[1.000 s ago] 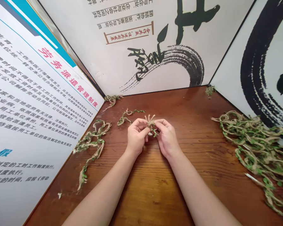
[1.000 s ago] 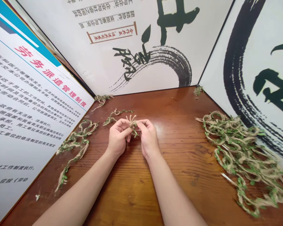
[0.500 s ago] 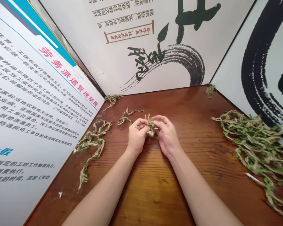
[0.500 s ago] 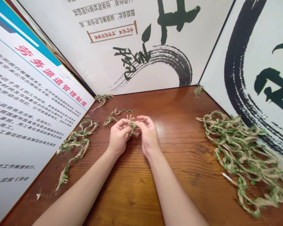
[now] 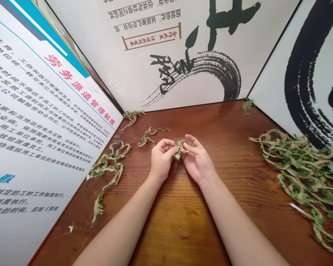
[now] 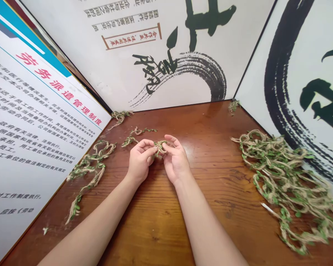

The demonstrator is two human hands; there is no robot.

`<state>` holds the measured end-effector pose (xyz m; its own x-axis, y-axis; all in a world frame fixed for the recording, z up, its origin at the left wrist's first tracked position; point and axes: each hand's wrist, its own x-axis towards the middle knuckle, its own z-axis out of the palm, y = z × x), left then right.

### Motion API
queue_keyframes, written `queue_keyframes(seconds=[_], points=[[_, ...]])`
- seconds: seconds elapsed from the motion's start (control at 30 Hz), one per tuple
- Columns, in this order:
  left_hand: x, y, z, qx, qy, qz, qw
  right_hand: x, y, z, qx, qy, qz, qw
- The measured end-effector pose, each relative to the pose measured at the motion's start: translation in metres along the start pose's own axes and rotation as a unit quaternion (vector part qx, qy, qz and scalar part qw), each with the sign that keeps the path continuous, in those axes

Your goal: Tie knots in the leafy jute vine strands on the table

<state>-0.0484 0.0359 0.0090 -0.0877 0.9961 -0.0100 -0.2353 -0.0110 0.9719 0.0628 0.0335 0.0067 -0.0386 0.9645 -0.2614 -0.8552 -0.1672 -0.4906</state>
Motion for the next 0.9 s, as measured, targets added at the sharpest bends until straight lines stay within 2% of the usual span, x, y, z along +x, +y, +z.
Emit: queue_keyframes(seconds=[0.2, 0.47, 0.73, 0.9], points=[[-0.0011, 0.001, 0.0016, 0.003, -0.011, 0.002, 1.0, -0.0012, 0.0013, 0.0006, -0.037, -0.014, -0.015, 0.999], [-0.0024, -0.0016, -0.0012, 0.022, -0.02, 0.015, 0.999, 0.0014, 0.0049, 0.0021, -0.04, 0.041, -0.045, 0.997], [-0.0022, -0.0018, -0.001, 0.042, -0.021, 0.015, 0.999, 0.0034, 0.0068, -0.002, -0.033, 0.047, -0.076, 0.995], [-0.0019, -0.0021, -0.0005, 0.048, -0.018, 0.014, 0.999, 0.0067, 0.0041, -0.0059, -0.012, 0.081, -0.079, 0.994]])
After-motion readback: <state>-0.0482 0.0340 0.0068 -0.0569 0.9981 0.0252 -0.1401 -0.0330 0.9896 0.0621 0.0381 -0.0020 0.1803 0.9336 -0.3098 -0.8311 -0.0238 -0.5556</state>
